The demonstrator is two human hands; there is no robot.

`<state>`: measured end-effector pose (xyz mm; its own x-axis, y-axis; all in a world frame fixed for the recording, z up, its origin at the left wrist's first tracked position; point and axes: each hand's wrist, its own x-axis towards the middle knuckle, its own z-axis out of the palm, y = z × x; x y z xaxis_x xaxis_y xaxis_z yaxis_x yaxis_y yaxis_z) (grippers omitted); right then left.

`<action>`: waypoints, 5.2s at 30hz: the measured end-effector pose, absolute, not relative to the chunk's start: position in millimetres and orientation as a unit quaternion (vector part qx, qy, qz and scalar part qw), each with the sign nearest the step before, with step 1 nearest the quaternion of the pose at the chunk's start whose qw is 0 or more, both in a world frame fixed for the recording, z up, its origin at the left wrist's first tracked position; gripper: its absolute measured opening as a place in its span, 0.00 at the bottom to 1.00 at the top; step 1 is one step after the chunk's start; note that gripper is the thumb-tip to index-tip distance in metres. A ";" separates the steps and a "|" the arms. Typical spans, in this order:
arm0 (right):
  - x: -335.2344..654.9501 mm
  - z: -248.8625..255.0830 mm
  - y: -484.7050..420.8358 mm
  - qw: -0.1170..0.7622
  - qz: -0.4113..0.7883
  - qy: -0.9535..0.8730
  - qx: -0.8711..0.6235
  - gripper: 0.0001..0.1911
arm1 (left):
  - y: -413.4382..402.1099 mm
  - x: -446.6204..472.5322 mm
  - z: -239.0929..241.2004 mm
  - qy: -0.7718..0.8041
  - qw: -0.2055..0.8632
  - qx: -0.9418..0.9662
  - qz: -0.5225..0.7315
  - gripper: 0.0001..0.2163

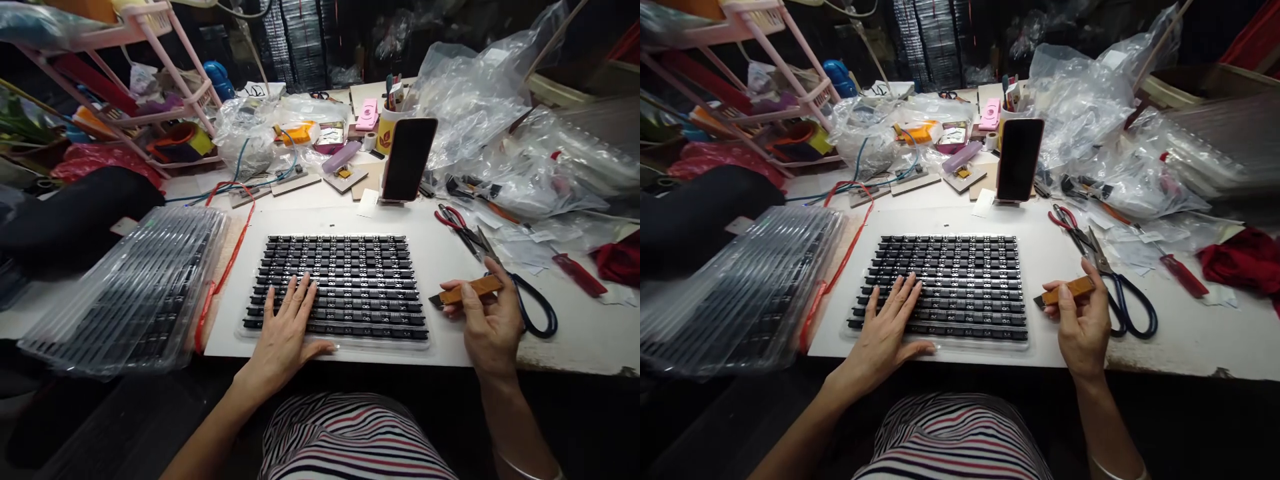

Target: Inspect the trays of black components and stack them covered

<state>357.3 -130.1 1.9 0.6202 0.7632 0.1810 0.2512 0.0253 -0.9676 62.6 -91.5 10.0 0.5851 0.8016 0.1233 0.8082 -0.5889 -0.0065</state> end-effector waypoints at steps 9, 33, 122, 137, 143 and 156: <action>358.1 -4.0 -130.0 0.606 0.176 -0.386 -0.673 0.33 | -102.0 -3.8 2.3 -0.555 0.022 -0.826 -0.091 0.45; 343.9 -8.6 -132.9 0.675 0.179 -0.238 -0.675 0.29 | -112.7 -29.1 -13.3 -0.566 0.018 -0.790 -0.235 0.31; 184.3 21.4 26.6 0.405 0.492 -0.632 -0.441 0.34 | -63.6 31.4 2.3 -0.543 0.009 -0.809 -0.225 0.25; 186.7 21.4 30.0 0.416 0.510 -0.616 -0.432 0.34 | -63.7 32.1 3.0 -0.543 0.008 -0.810 -0.219 0.25; 186.7 20.7 29.2 0.411 0.504 -0.621 -0.439 0.33 | -64.0 32.8 3.4 -0.544 0.009 -0.811 -0.217 0.25; 185.5 22.1 28.5 0.410 0.508 -0.619 -0.438 0.32 | -63.5 32.4 3.3 -0.544 0.001 -0.812 -0.214 0.25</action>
